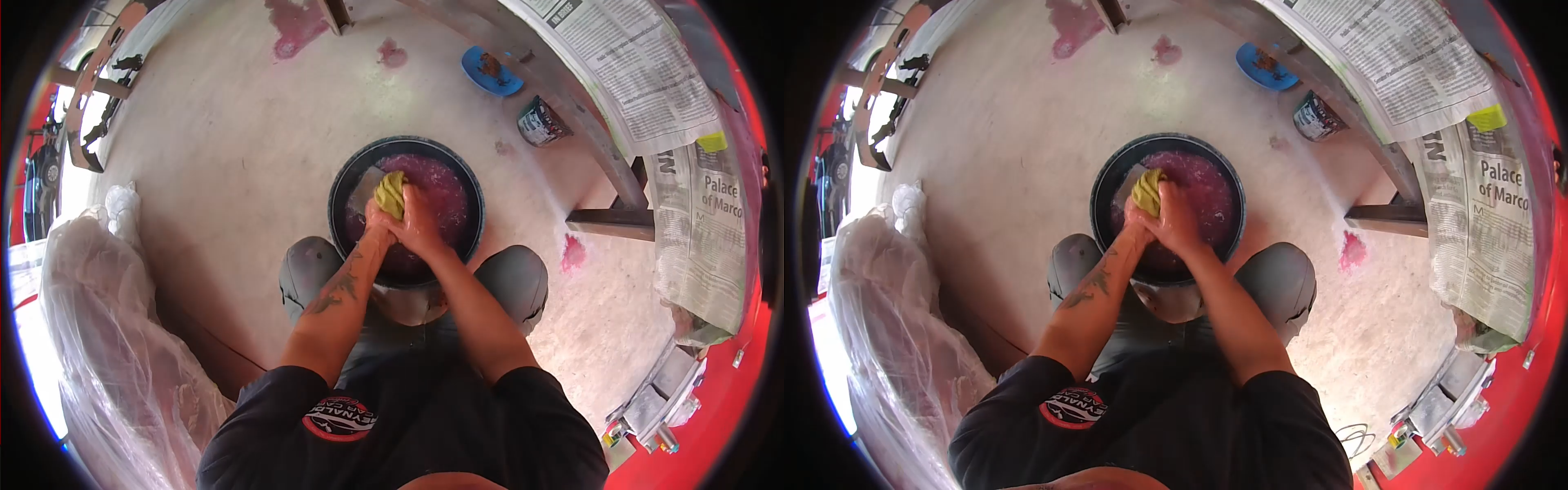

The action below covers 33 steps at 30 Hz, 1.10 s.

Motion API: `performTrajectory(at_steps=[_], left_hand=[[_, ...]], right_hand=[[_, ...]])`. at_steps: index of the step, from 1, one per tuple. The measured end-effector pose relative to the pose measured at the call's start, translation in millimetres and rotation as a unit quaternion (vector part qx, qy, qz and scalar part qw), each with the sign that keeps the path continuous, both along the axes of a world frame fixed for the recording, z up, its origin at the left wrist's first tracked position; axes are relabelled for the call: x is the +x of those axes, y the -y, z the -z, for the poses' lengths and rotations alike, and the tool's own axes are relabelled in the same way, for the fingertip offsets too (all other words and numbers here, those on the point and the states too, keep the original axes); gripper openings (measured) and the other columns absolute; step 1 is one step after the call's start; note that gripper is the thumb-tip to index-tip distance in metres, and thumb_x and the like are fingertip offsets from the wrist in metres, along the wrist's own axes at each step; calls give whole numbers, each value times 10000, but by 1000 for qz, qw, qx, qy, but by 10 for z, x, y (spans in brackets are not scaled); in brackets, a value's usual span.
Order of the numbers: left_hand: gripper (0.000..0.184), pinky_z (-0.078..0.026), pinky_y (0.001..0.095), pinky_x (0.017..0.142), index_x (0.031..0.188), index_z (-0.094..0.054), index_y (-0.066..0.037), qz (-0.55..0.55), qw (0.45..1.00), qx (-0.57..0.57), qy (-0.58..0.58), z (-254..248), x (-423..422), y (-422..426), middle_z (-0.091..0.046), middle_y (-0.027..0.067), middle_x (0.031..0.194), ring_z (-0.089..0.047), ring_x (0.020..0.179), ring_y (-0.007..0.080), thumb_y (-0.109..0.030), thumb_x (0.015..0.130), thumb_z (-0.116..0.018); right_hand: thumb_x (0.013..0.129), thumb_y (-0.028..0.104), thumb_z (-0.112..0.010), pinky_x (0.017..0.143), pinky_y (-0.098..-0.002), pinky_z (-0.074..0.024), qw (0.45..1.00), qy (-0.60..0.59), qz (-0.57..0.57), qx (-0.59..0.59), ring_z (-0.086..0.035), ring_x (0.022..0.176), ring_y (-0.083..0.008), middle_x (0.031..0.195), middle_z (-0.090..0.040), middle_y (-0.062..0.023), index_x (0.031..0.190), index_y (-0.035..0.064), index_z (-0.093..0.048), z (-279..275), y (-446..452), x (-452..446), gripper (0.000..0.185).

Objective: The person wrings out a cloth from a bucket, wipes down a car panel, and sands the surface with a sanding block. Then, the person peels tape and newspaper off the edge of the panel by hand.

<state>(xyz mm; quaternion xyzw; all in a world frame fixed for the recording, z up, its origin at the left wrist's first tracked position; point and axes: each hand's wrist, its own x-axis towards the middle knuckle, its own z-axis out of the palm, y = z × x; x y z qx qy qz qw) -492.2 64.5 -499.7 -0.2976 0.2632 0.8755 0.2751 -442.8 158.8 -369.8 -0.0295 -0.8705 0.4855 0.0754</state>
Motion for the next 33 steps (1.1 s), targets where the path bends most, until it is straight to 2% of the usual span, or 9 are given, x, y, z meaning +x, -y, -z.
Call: performTrajectory(at_steps=[2, 7, 9, 13, 17, 19, 26, 28, 33], left_hand=[[463, -556, 480, 796, 1154, -611, -54, 31, 991, -130, -15, -1100, -12, 90, -658, 134, 1076, -667, 917, 316, -450, 1011, -419], [606, -473, 521, 958, 1314, -504, -17, 24, 991, -131, -8, -998, 26, 354, -589, 165, 1259, -598, 1119, 323, -528, 996, -431], [665, -400, 558, 1040, 1372, -467, -50, 49, 995, -87, -29, -998, 93, 382, -545, 166, 1342, -541, 1222, 337, -585, 980, -416], [867, -222, 656, 1092, 1512, -256, -139, 235, 958, -162, 17, -1380, 256, 197, -336, 134, 1523, -376, 1357, 368, -721, 897, -437], [824, -411, 543, 990, 1388, -447, -143, 238, 963, -122, 36, -983, 222, 139, -528, 124, 1349, -544, 1185, 327, -773, 856, -447], [690, -554, 461, 809, 1152, -628, -112, 208, 964, 164, 24, -250, 116, 428, -656, 126, 1133, -667, 957, 311, -725, 894, -442], [655, -556, 476, 807, 1131, -634, -103, 116, 985, -130, 0, -527, 47, 183, -657, 140, 1122, -669, 962, 317, -688, 920, -427], [646, -557, 480, 807, 1124, -635, -100, 99, 970, -220, 7, -673, 54, 85, -657, 144, 1119, -669, 964, 318, -677, 927, -423], [570, -550, 497, 830, 1151, -620, -92, 41, 975, -206, 75, -1156, 88, 42, -654, 151, 1132, -669, 974, 325, -588, 970, -406]], right_hand=[[791, 395, -771, 941, -469, -434, 997, 40, 27, -66, -512, 1099, -431, 1131, -515, -263, 1197, -5, -464, 41, -93, -126, 647], [855, 323, -704, 925, -440, -460, 992, -45, 118, 10, -575, 992, -405, 1053, -561, -253, 1165, -25, -508, 650, -369, -113, 506], [860, 258, -668, 865, -461, -498, 959, 253, 98, 79, -618, 856, -416, 886, -609, -241, 1083, -20, -586, 782, -478, -108, 366], [860, 209, -631, 790, -435, -527, 907, 365, 180, 109, -659, 763, -347, 797, -649, -202, 1069, -4, -638, 1312, -345, -150, 298], [906, 315, -671, 804, -309, -501, 790, 208, 209, -537, -620, 911, -129, 1004, -650, -77, 1125, 38, -633, 294, 114, -65, 355], [857, 259, -754, 841, -311, -488, 814, 246, 104, -516, -594, 938, -133, 1050, -620, -57, 1124, 21, -605, -293, 201, -25, 387], [747, 254, -807, 883, -381, -479, 965, 72, -79, -240, -617, 998, -304, 1082, -624, -144, 1039, 68, -620, -535, 352, 231, 394], [782, 248, -777, 855, -427, -469, 998, -36, 2, -46, -590, 931, -353, 971, -600, -146, 992, 63, -613, -309, 256, 142, 324], [884, 336, -681, 826, -438, -481, 995, 18, 95, -34, -582, 940, -404, 989, -611, -201, 1034, 50, -612, 538, -270, -139, 330]])
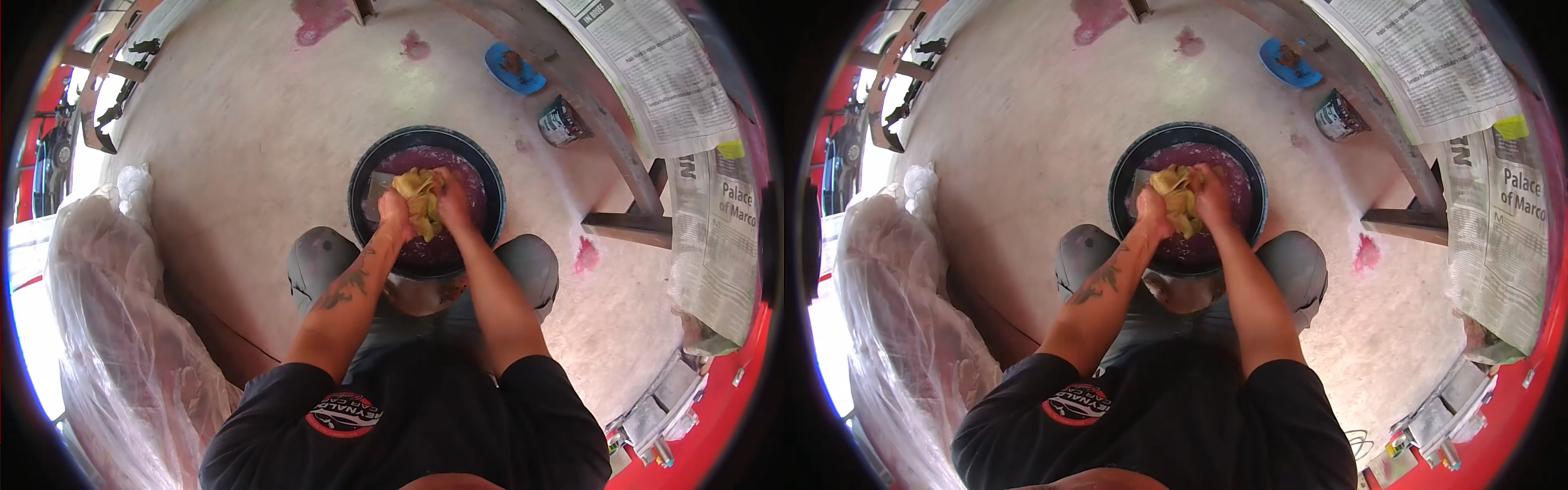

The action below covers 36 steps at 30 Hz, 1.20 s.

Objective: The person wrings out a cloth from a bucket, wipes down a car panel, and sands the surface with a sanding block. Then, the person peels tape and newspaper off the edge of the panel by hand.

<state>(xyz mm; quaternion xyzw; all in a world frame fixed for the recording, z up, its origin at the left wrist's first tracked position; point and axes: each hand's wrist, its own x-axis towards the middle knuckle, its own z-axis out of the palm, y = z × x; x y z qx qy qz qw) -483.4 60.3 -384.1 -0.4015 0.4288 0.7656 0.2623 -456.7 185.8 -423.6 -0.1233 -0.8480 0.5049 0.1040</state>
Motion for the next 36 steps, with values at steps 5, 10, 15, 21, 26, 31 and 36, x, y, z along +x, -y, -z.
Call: performTrajectory(at_steps=[5, 10, 15, 21, 26, 31, 36], left_hand=[[610, -497, 537, 916, 1240, -581, -101, 1, 993, 116, 1, -219, 24, 107, -628, 125, 1218, -638, 1058, 324, -616, 958, -417], [690, -260, 716, 1033, 1367, -505, -140, 166, 983, 61, 53, -305, -14, 113, -543, 122, 1375, -486, 1280, 364, -672, 948, -372], [583, -362, 444, 1092, 1355, -505, -100, 169, 946, 277, -15, 508, -120, 128, -556, 111, 1351, -513, 1257, 286, -548, 992, -418], [353, -501, 368, 888, 1125, -664, -88, 445, 640, -327, -535, 868, -183, 148, -646, 201, 1146, -629, 1047, 304, -342, 981, -466], [424, -534, 381, 833, 1288, -570, -26, 240, 923, -216, -208, 641, -233, 196, -681, 176, 1085, -661, 1014, 271, -291, 957, -551], [661, -474, 443, 945, 1403, -420, 33, 293, 901, -166, -275, 211, -142, 384, -607, 271, 1216, -581, 1140, 433, -213, 846, -678], [1064, -270, 505, 1151, 1551, -163, -150, 608, 456, -483, -434, -294, -55, 513, -344, 212, 1518, -339, 1393, 420, -236, 711, -811]], right_hand=[[955, 503, -521, 817, -466, -503, 920, 372, 113, 51, -625, 1000, -398, 1109, -640, -201, 1175, 46, -601, 636, -282, 6, 513], [972, 491, -516, 885, -389, -487, 882, 252, 196, -346, -633, 1024, -259, 1195, -638, -131, 1268, 9, -563, 980, 253, 116, 568], [927, 318, -662, 762, -331, -519, 901, 155, 19, -404, -646, 900, -191, 1035, -655, -68, 1179, 21, -583, -974, 413, 394, 397], [837, 325, -727, 831, -420, -498, 969, 132, -152, -142, -657, 983, -367, 1005, -681, -209, 1137, 0, -593, -1035, 255, 472, 463], [841, 259, -695, 898, -446, -500, 886, 368, -206, 191, -643, 1056, -366, 1125, -668, -191, 1146, 50, -636, -496, -3, 384, 374], [825, 178, -646, 876, -456, -521, 804, 412, -304, 302, -648, 1042, -365, 1107, -677, -182, 1164, 88, -627, -114, -121, 398, 352], [770, 104, -625, 799, -440, -529, 932, 181, -230, 213, -652, 949, -366, 998, -679, -148, 1008, 77, -615, -1409, 45, 225, 240]])
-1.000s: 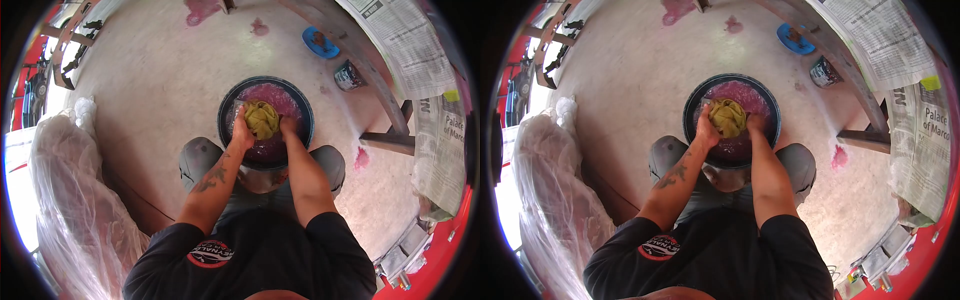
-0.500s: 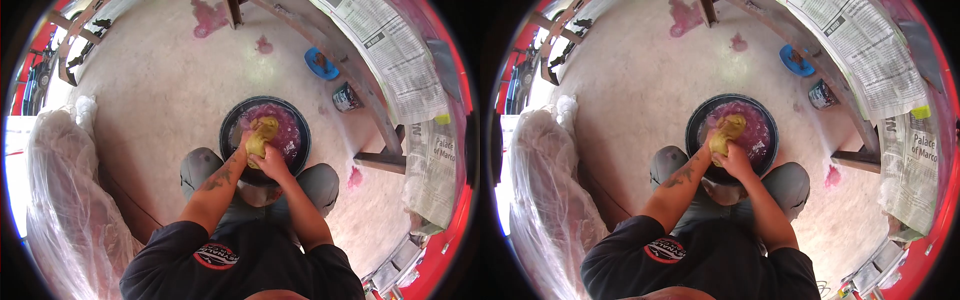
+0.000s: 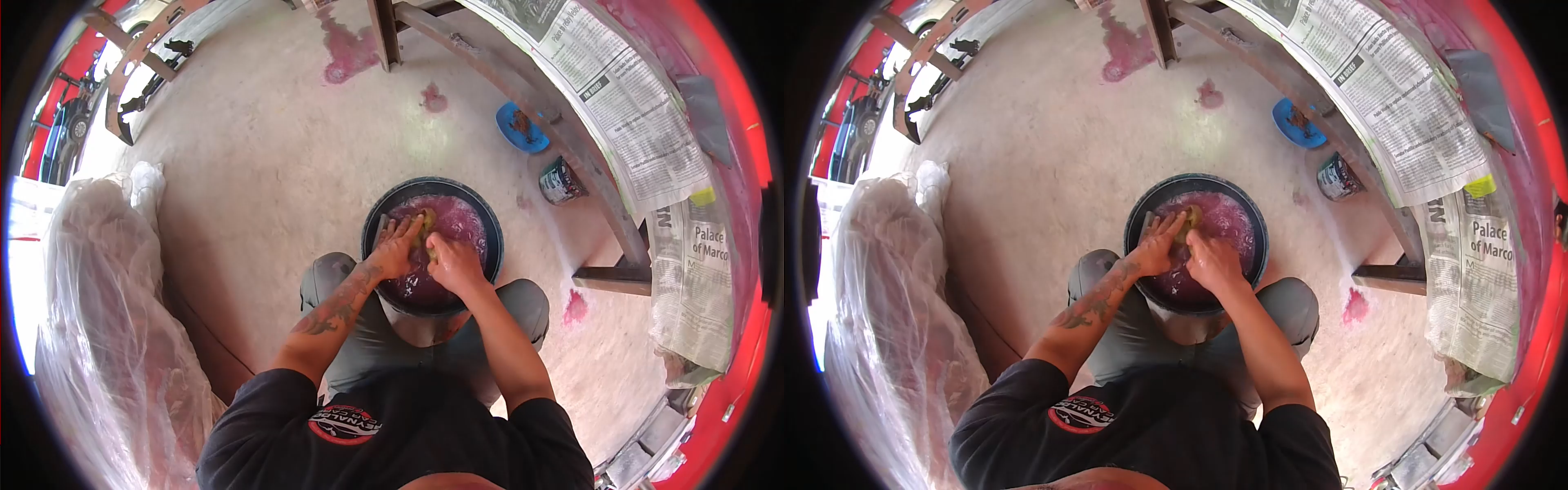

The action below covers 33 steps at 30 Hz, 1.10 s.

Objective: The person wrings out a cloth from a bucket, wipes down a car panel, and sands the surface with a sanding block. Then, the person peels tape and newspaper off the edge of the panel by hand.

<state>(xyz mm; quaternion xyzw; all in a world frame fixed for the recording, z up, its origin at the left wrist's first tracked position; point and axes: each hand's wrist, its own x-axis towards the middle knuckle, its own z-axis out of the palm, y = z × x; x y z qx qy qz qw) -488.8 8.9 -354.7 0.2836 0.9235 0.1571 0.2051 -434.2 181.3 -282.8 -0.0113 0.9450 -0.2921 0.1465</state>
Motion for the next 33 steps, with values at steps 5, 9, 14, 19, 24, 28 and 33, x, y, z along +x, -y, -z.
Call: performTrajectory(at_steps=[5, 9, 14, 19, 24, 28, 33], left_hand=[[922, -211, 504, 1176, 1472, -343, -149, -43, 964, 240, 104, -115, -59, -126, -283, 170, 1564, -283, 1433, 401, -200, 689, -828], [470, -346, 374, 1107, 1127, -569, -26, -83, 882, 457, 84, -243, -89, -219, -491, 150, 1432, -472, 1323, 297, -53, 714, -792], [439, -472, 304, 934, 1128, -453, -49, -185, 623, 707, 277, -551, -49, -456, -532, 177, 1342, -579, 1101, 190, 106, 724, -527], [589, -497, 337, 897, 1391, -346, -65, -325, 427, 744, 398, -734, -69, -810, -556, 119, 1128, -579, 1031, 197, 22, 823, -475], [541, -485, 380, 883, 1378, -339, -41, -433, 637, 605, 201, -360, -309, -1031, -565, 145, 1131, -583, 1044, 247, -76, 868, -515], [598, -400, 469, 994, 1343, -346, -19, -353, 830, 431, 24, 55, -168, -820, -565, 184, 1195, -571, 1137, 350, -177, 842, -634], [906, -182, 575, 1148, 1441, -270, -33, 19, 977, 207, -54, -238, 208, -121, -407, 166, 1463, -362, 1391, 335, -291, 726, -765]], right_hand=[[737, 32, -674, 790, -407, -524, 970, -187, -7, -158, -665, 906, -334, 950, -674, -134, 1045, 59, -589, -1080, -188, -36, 321], [718, 59, -743, 876, -382, -500, 955, -200, 75, -207, -638, 988, -325, 1065, -647, -164, 1192, 50, -571, -1165, -637, 75, 505], [610, 160, -885, 1085, -426, -356, 988, -28, 114, -101, -450, 1289, -361, 1303, -507, -220, 1410, 13, -394, -198, -653, 158, 950], [785, 216, -753, 1027, -425, -405, 873, -106, 195, -434, -524, 1183, -332, 1230, -561, -174, 1381, 44, -432, 826, 18, 231, 699], [914, 304, -555, 953, -433, -451, 461, 107, 394, -788, -589, 1094, -234, 1176, -616, -39, 1244, 138, -542, 866, 210, 174, 369], [971, 447, -498, 944, -428, -475, 364, 102, 373, -848, -568, 1174, -227, 1296, -591, -44, 1298, 147, -540, 1205, 60, 155, 446], [986, 397, -521, 797, -337, -534, 443, 181, 344, -808, -639, 1048, -217, 1218, -639, -63, 1283, 141, -558, 948, -130, -6, 393]])
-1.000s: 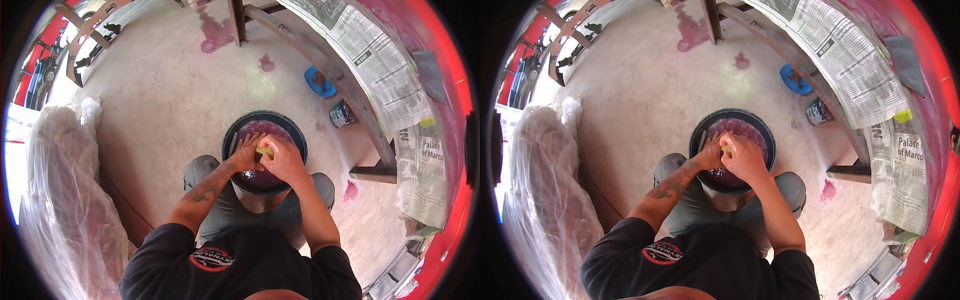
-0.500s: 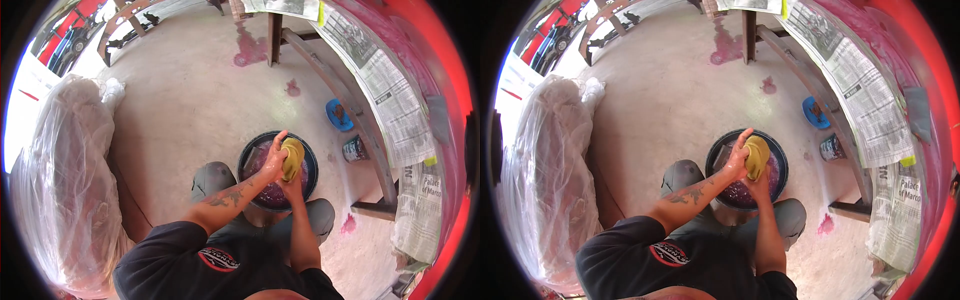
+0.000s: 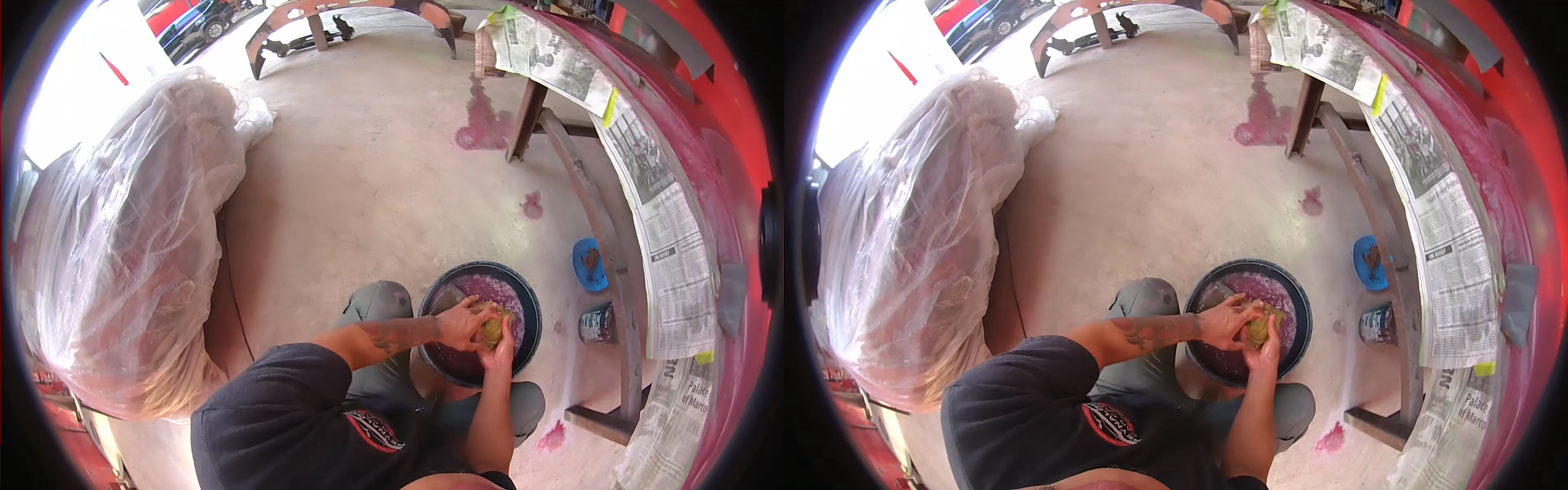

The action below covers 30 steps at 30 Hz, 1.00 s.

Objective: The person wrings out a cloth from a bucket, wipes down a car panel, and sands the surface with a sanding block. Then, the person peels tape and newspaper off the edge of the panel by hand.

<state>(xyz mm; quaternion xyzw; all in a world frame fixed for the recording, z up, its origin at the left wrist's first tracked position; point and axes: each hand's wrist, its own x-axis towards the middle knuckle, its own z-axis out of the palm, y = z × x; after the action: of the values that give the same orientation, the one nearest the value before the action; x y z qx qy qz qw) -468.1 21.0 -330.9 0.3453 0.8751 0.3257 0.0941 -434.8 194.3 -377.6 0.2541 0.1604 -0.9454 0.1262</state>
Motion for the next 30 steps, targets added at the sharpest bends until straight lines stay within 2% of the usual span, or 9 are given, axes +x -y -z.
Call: performTrajectory(at_steps=[3, 8, 11, 12, 13, 16, 19, 23, 30], left_hand=[[1063, -136, 593, 1162, 1515, -185, -81, 125, 990, -45, -41, -347, -159, 149, -289, 140, 1557, -240, 1459, 331, -336, 688, -802], [1018, -154, 662, 1133, 1476, -349, -223, 253, 919, -46, -299, -486, -741, 54, -249, 92, 1583, -200, 1472, 356, -311, 586, -836], [843, -181, 683, 1117, 1385, -467, -227, 302, 916, -21, -263, -594, -918, -73, -440, 92, 1454, -314, 1425, 311, -250, 610, -797], [805, -185, 681, 1116, 1368, -483, -235, 325, 912, -43, -245, -623, -942, -106, -525, 91, 1383, -367, 1396, 295, -251, 622, -787], [687, -363, 607, 1057, 1294, -534, -180, 306, 931, -14, -199, -637, -919, -146, -651, 128, 1176, -567, 1203, 312, -202, 642, -750], [513, -529, 495, 876, 1162, -624, -117, 227, 961, -159, -25, -709, -792, -273, -699, 155, 965, -680, 940, 337, -171, 662, -726], [387, -558, 455, 663, 1045, -649, -75, 174, 974, -139, -45, -187, -717, -407, -694, 161, 784, -697, 761, 375, -190, 682, -716], [222, -561, 446, 691, 879, -708, -60, 103, 978, -184, -8, 218, -643, -543, -703, 166, 799, -702, 802, 364, -175, 689, -702], [225, -555, 452, 717, 819, -709, -16, 17, 982, -148, 116, -388, -522, -320, -694, 232, 840, -691, 837, 387, -177, 663, -707]], right_hand=[[937, 203, -617, 527, -228, -445, 988, 41, -134, 66, -639, 798, -162, 1024, -656, -54, 1193, 92, -572, -143, -89, 59, 282], [810, 72, -717, 451, -204, -387, 940, -50, -328, 80, -594, 678, -112, 907, -621, -55, 1087, 75, -563, -681, -186, -168, 317], [700, -25, -790, 470, -229, -411, 806, -68, -444, 386, -595, 676, -109, 897, -619, -18, 1113, 84, -568, -1016, -225, -347, 482], [700, -25, -790, 470, -229, -411, 805, -70, -445, 385, -595, 676, -109, 897, -619, -18, 1113, 84, -568, -1017, -213, -362, 482], [681, 21, -821, 536, -269, -467, 750, -138, -422, 489, -623, 706, -156, 927, -641, -43, 1114, 67, -584, -1020, -214, -363, 495], [648, 98, -863, 672, -341, -536, 620, -212, -373, 657, -675, 768, -245, 925, -688, -110, 1034, 23, -640, -982, -167, -342, 451], [634, 174, -870, 775, -397, -551, 514, -166, -358, 762, -698, 867, -319, 926, -709, -190, 935, -7, -692, -719, -106, -293, 394], [683, 302, -829, 840, -467, -547, 409, -64, -377, 829, -668, 981, -394, 960, -697, -239, 1014, 35, -678, -692, -15, -274, 452], [749, 334, -769, 777, -504, -545, 276, -129, -371, 877, -675, 928, -408, 987, -702, -194, 1170, 124, -551, -683, -54, -383, 518]])
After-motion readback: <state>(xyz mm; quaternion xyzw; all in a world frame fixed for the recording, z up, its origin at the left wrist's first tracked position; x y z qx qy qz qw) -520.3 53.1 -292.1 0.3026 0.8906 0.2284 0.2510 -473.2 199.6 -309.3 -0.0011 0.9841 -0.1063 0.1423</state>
